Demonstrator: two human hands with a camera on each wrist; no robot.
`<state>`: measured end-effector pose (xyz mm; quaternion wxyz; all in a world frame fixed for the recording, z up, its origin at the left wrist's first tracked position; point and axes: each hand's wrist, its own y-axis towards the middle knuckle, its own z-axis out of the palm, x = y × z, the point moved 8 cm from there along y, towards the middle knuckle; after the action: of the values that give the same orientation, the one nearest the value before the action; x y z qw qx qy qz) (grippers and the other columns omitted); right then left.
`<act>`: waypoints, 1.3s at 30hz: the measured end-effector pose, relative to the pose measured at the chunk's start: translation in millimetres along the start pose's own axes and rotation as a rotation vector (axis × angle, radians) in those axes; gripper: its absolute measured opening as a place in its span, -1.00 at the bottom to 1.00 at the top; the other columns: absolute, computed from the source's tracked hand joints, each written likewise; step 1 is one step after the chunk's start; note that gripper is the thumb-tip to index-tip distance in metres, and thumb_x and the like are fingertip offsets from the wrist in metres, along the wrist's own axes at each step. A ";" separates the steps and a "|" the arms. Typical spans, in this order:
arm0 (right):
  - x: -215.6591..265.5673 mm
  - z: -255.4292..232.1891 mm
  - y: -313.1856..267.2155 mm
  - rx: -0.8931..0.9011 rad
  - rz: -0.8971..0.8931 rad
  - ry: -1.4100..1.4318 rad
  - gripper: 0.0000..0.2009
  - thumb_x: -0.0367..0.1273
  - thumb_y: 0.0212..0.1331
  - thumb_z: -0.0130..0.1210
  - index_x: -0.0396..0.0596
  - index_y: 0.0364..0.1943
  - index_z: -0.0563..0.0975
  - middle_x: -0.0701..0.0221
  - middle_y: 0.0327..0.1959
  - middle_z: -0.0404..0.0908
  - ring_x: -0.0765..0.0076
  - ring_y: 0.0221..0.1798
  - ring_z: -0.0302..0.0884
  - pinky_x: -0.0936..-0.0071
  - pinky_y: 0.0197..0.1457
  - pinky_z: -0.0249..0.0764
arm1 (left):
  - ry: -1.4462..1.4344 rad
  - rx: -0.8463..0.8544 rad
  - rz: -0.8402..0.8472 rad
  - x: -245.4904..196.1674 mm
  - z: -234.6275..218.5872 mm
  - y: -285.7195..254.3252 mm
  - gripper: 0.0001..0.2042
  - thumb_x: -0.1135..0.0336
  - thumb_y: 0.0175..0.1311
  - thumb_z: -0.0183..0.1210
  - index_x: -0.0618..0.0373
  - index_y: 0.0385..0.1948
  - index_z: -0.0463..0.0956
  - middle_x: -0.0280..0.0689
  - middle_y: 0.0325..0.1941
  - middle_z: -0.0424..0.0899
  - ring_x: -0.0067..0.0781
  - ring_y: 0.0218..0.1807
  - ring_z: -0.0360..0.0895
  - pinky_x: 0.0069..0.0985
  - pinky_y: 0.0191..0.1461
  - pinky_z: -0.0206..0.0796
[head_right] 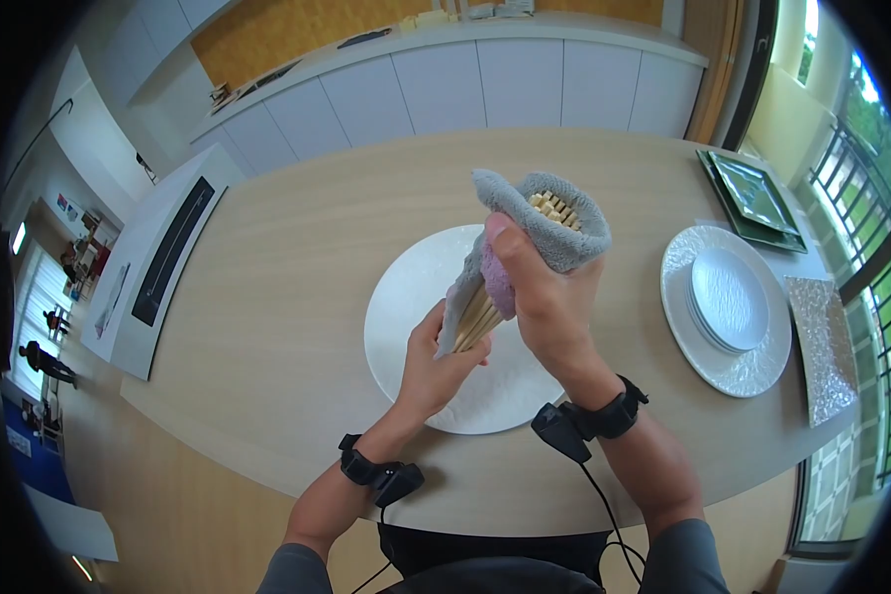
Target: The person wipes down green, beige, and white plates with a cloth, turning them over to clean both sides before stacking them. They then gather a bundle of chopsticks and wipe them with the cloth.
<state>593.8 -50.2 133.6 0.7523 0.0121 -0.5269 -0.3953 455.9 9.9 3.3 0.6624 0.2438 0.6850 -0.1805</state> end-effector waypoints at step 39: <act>12.9 0.2 13.8 0.115 0.156 0.058 -0.77 -0.35 0.20 0.26 -0.20 -0.16 0.59 0.45 -0.35 0.58 0.58 -0.35 0.55 0.58 -0.30 0.52 | -0.019 0.447 -0.269 -21.0 27.1 -20.5 -0.78 0.34 0.17 0.30 0.20 -0.26 0.46 -0.40 -0.47 0.52 -0.66 -0.51 0.44 -0.60 -0.45 0.35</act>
<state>603.4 -48.5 149.8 0.7938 0.0257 -0.5259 -0.3044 466.4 -24.2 21.1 0.5683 0.2894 0.6481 -0.4162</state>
